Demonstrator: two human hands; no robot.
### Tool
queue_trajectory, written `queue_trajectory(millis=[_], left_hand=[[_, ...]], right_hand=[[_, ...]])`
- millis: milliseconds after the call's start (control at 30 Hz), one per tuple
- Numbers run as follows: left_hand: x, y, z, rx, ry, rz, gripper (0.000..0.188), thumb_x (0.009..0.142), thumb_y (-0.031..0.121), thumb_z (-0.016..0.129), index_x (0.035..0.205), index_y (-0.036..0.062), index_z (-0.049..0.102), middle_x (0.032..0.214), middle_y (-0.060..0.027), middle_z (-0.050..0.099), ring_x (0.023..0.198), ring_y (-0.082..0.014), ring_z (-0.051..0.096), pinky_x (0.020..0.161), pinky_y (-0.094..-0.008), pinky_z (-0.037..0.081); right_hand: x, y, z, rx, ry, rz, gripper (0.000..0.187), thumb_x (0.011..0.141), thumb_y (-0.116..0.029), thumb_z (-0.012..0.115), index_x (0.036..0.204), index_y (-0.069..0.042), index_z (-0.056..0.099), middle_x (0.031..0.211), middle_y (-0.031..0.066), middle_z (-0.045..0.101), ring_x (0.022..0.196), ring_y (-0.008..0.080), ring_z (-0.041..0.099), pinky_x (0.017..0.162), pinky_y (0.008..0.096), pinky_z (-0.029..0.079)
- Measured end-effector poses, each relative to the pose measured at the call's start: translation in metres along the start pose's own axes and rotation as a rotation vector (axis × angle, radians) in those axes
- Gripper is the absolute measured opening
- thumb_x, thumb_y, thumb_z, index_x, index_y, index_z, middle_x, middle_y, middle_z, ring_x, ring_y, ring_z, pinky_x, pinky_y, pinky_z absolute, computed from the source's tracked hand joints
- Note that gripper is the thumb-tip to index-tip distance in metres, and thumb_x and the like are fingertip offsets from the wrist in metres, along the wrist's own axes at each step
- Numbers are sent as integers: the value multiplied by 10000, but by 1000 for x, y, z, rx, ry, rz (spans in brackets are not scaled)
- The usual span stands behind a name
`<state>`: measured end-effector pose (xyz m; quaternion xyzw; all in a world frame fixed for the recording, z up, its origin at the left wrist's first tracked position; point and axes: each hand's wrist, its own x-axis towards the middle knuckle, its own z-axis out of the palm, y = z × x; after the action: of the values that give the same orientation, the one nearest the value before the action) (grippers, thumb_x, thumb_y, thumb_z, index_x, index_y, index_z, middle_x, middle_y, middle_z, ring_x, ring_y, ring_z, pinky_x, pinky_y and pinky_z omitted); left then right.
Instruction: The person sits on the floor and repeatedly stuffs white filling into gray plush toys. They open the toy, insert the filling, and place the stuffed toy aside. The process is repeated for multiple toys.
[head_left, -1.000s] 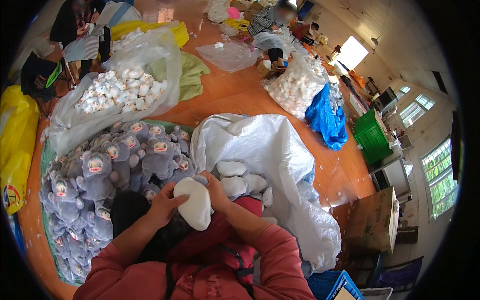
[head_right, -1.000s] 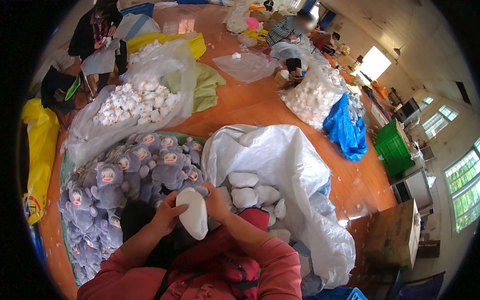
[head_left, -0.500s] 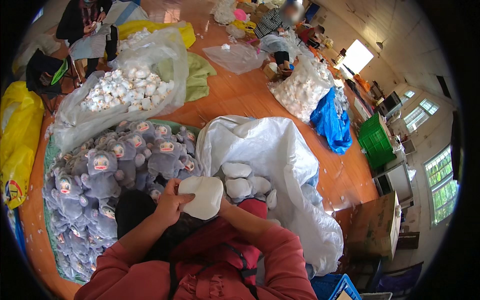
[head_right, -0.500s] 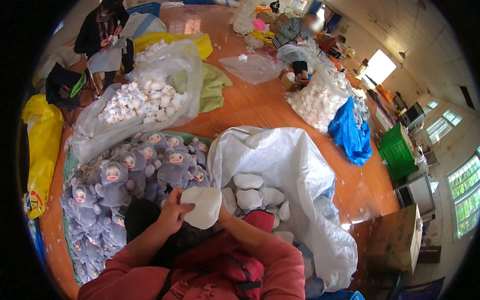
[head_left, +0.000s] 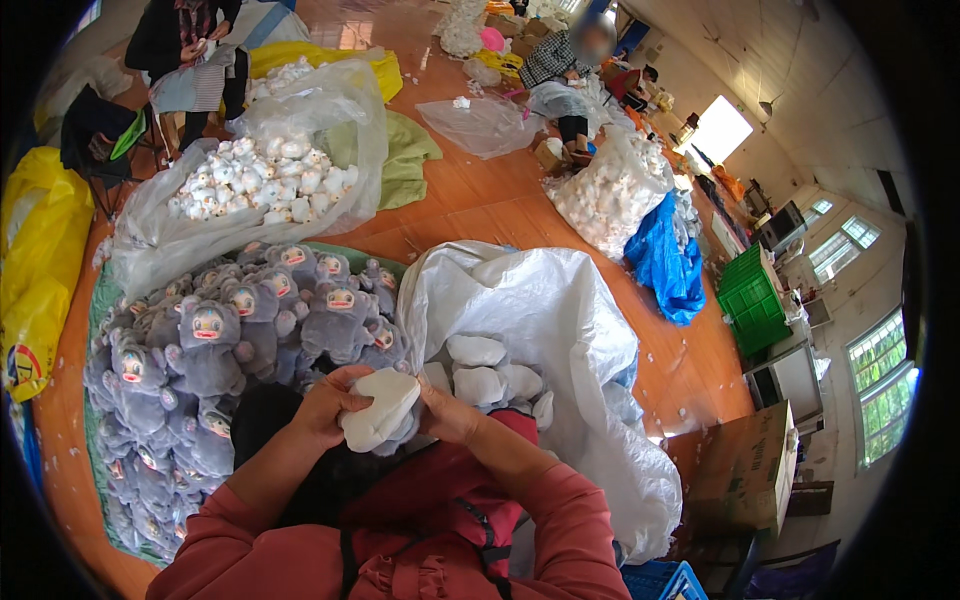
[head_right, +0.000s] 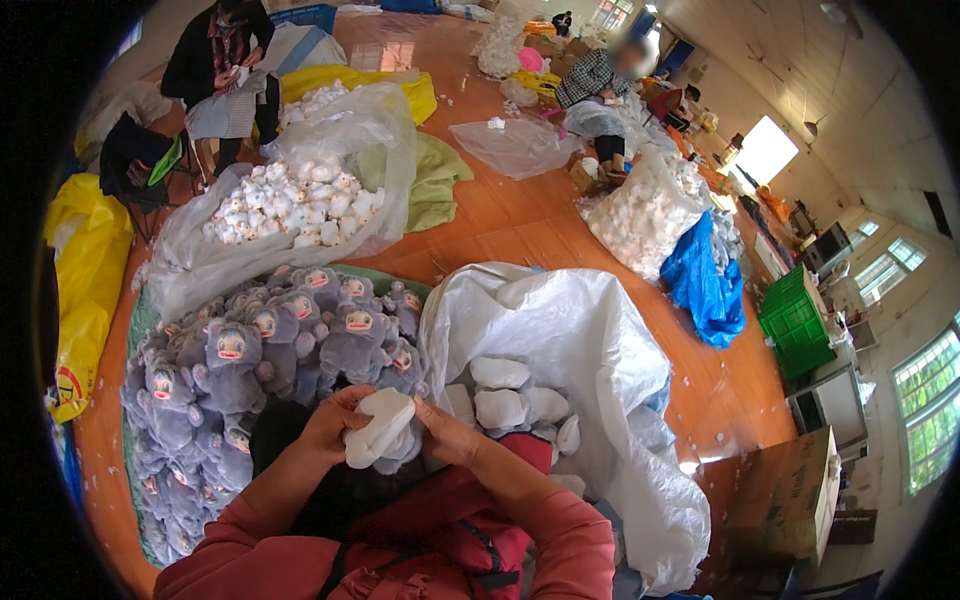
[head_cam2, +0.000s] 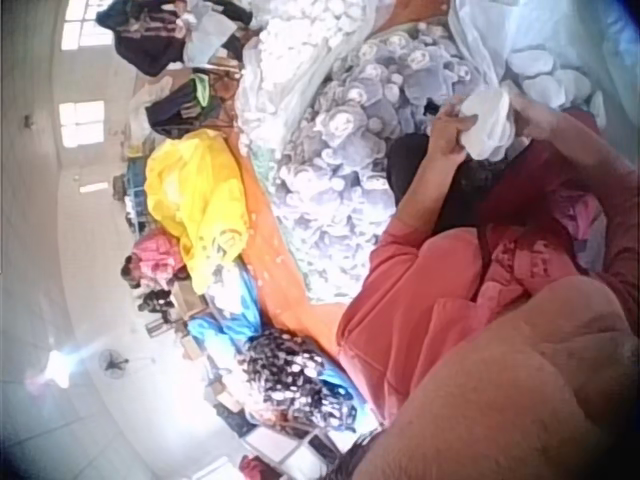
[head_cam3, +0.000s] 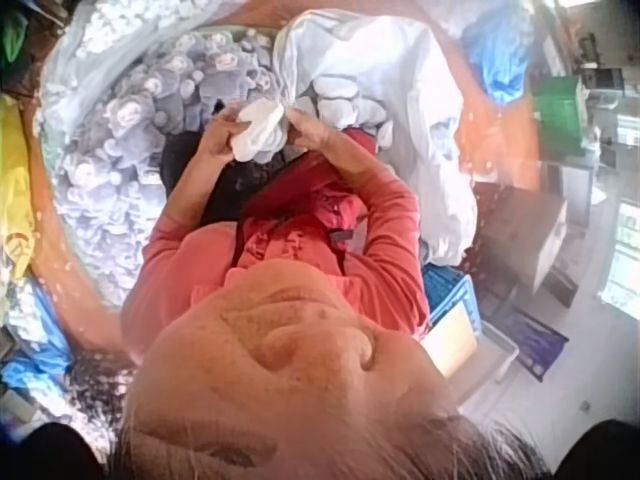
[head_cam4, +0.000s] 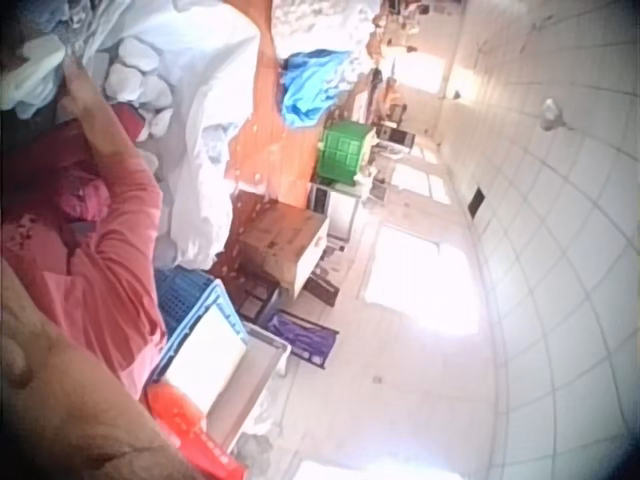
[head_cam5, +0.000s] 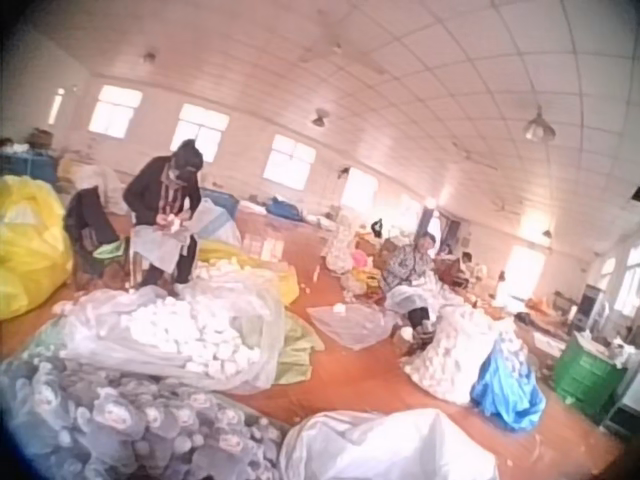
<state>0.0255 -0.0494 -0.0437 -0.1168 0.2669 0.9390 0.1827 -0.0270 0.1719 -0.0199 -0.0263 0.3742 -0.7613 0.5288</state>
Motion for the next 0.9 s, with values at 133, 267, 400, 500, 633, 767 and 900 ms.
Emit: queue_trajectory(millis=[133, 267, 400, 500, 633, 767, 900], left_hand=[[-5, -3, -1, 138, 31, -23, 422, 674, -183, 692, 1029, 45, 679, 1026, -132, 689, 927, -302, 688, 808, -429, 582], [-6, -12, 9, 385, 177, -30, 397, 644, -195, 645, 973, 25, 673, 997, -122, 679, 879, -275, 669, 784, -413, 577], [-1, -17, -6, 322, 163, 4, 358, 666, -187, 607, 958, 15, 655, 1002, -130, 667, 890, -266, 661, 785, -390, 573], [0, -19, -2, 332, 163, 44, 327, 700, -174, 572, 964, 2, 649, 1008, -134, 661, 894, -257, 658, 784, -366, 567], [-1, -20, 7, 320, 146, 64, 307, 751, -133, 574, 1024, -17, 655, 1055, -139, 658, 929, -240, 657, 806, -335, 553], [2, -34, 1, 529, 92, 228, 336, 798, -64, 613, 1128, -8, 642, 1092, -116, 652, 966, -215, 647, 849, -328, 528], [-1, -33, 8, 1183, 19, 571, 401, 795, 122, 733, 1163, 9, 624, 1141, -135, 641, 1016, -260, 639, 898, -352, 502]], right_hand=[[4, 3, -5, -122, -49, 29, 728, 860, -480, 707, 1410, -98, 423, 1365, 51, 507, 1281, 219, 461, 1098, 418, 348], [13, 7, -9, -460, 83, 112, 711, 816, -354, 792, 1366, -53, 458, 1255, 65, 561, 1189, 194, 498, 1034, 355, 383], [17, 13, -5, -524, 179, 66, 631, 799, -239, 802, 1308, -26, 495, 1150, 54, 595, 1085, 175, 536, 966, 308, 412], [21, 20, -14, -614, 273, 21, 539, 797, -191, 785, 1246, -25, 539, 1090, 52, 615, 1019, 171, 568, 913, 298, 443], [32, 31, -36, -815, 452, -49, 360, 818, -161, 732, 1124, -19, 606, 985, 73, 650, 910, 170, 609, 806, 315, 489], [43, 39, -59, -853, 500, -155, 301, 820, -172, 721, 1056, -8, 631, 943, 112, 673, 857, 182, 633, 752, 344, 506], [43, 34, -63, -749, 495, -113, 308, 817, -137, 711, 1079, 1, 627, 974, 119, 682, 881, 200, 646, 762, 351, 509]])
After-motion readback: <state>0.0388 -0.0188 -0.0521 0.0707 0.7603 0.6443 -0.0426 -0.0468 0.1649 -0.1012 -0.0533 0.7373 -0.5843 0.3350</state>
